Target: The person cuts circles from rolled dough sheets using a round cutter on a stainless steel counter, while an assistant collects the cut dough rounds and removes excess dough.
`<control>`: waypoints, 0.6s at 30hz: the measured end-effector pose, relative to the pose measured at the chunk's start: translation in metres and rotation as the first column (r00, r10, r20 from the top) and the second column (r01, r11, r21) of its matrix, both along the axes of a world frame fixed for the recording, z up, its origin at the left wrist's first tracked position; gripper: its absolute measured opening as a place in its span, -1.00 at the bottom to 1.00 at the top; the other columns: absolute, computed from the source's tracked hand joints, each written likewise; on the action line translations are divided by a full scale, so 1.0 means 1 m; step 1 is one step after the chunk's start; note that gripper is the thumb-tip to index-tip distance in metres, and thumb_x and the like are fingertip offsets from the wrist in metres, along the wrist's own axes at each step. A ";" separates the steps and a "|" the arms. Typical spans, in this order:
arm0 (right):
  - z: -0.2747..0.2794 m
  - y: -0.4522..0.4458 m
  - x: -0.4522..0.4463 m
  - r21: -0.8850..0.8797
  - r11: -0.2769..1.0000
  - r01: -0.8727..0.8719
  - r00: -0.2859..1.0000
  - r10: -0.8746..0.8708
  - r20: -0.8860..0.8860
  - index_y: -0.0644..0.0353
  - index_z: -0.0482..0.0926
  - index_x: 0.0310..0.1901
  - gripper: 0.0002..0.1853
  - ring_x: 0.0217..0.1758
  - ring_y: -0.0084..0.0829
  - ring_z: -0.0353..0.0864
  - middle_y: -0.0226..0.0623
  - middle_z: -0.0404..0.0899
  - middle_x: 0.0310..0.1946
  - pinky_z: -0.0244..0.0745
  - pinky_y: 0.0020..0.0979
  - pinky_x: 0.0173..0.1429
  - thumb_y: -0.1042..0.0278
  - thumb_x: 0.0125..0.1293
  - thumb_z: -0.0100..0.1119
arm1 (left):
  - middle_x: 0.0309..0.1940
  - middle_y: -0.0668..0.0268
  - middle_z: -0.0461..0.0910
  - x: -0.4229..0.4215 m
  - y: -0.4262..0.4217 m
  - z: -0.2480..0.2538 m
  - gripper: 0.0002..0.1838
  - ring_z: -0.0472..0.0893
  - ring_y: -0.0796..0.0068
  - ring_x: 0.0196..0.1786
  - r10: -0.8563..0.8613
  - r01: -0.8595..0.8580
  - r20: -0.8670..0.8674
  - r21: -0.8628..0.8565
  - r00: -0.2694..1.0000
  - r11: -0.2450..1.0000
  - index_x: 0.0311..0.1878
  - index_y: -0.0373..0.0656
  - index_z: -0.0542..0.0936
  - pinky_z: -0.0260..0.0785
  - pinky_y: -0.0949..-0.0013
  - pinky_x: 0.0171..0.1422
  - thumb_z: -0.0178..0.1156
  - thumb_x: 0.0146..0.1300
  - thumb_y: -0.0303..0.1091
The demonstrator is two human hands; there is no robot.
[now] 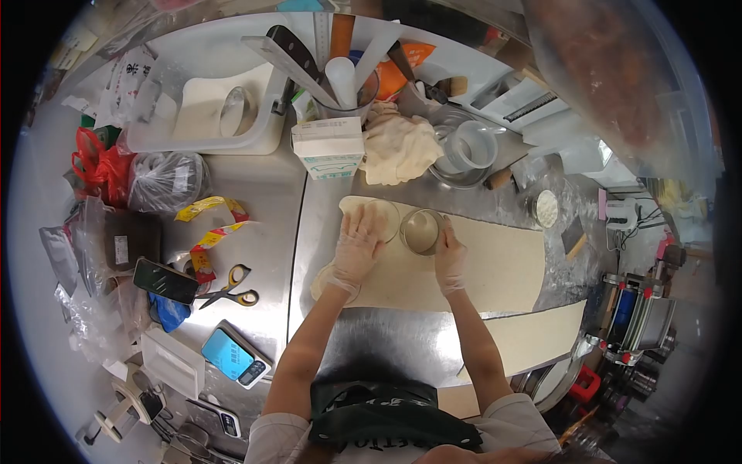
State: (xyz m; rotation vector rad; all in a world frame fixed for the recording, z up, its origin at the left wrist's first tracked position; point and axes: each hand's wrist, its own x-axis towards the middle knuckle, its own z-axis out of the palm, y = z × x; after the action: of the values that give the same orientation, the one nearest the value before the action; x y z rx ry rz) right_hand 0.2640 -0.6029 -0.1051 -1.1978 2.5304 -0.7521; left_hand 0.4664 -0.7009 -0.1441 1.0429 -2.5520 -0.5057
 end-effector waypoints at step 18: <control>-0.039 -0.035 0.046 -0.254 0.596 0.761 -0.398 0.739 0.543 -0.32 -0.12 0.58 -0.13 0.65 -0.01 -0.23 -0.17 -0.08 0.58 -0.15 0.14 0.58 -0.31 0.33 -0.03 | 0.33 0.20 0.44 -0.130 0.010 0.063 -0.42 0.40 0.09 0.33 -0.104 0.098 0.031 0.161 0.994 0.982 0.32 -0.09 0.45 0.09 -0.12 0.53 0.10 0.34 0.03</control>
State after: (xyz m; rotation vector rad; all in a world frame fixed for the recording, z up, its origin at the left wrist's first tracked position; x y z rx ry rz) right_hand 0.3105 -0.6376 -0.1437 0.1093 0.1495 -1.9103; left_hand 0.3369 -0.6910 -0.0807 0.9878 -2.6450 -0.7346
